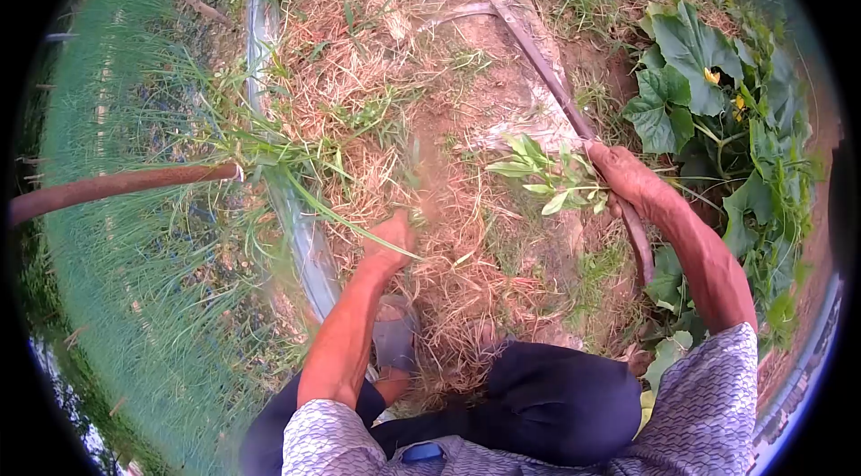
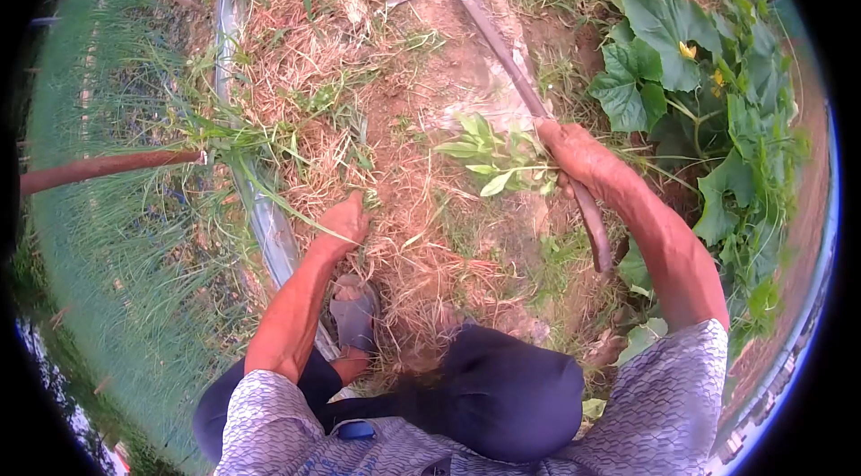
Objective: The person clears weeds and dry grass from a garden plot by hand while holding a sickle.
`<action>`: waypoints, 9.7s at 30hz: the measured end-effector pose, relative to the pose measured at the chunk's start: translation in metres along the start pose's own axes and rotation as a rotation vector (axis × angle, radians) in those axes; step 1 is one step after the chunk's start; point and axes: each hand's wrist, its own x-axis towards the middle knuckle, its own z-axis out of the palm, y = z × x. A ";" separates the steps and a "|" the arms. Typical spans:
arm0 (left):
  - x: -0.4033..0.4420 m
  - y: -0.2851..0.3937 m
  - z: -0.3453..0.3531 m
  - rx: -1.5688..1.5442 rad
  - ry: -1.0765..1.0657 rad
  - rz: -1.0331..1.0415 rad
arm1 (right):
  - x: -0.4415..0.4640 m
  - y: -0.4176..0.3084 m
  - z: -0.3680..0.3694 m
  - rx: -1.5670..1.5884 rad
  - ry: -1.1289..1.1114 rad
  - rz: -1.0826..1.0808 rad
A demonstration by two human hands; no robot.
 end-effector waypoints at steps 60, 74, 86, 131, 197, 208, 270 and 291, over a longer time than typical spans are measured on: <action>0.007 -0.004 0.011 0.105 -0.019 -0.070 | -0.022 0.117 0.022 0.484 -0.136 0.178; 0.000 0.009 0.000 0.198 0.045 0.005 | 0.025 0.045 0.030 0.549 -0.012 0.000; 0.070 0.070 -0.074 0.579 0.631 0.457 | -0.022 0.138 0.058 0.102 0.085 -0.052; -0.055 -0.004 -0.064 0.544 -0.100 0.533 | -0.078 0.250 0.138 0.207 -0.159 -0.055; -0.052 0.012 -0.049 0.391 0.054 0.290 | -0.004 0.129 0.188 0.192 0.042 -0.356; 0.057 -0.092 -0.110 0.797 0.126 -0.213 | -0.006 0.109 0.201 0.080 0.042 -0.398; 0.102 -0.052 -0.149 0.318 0.185 0.269 | -0.071 0.178 0.204 0.336 0.315 0.069; 0.084 -0.033 -0.158 0.289 0.385 0.186 | -0.021 -0.023 0.108 -0.032 0.320 -0.388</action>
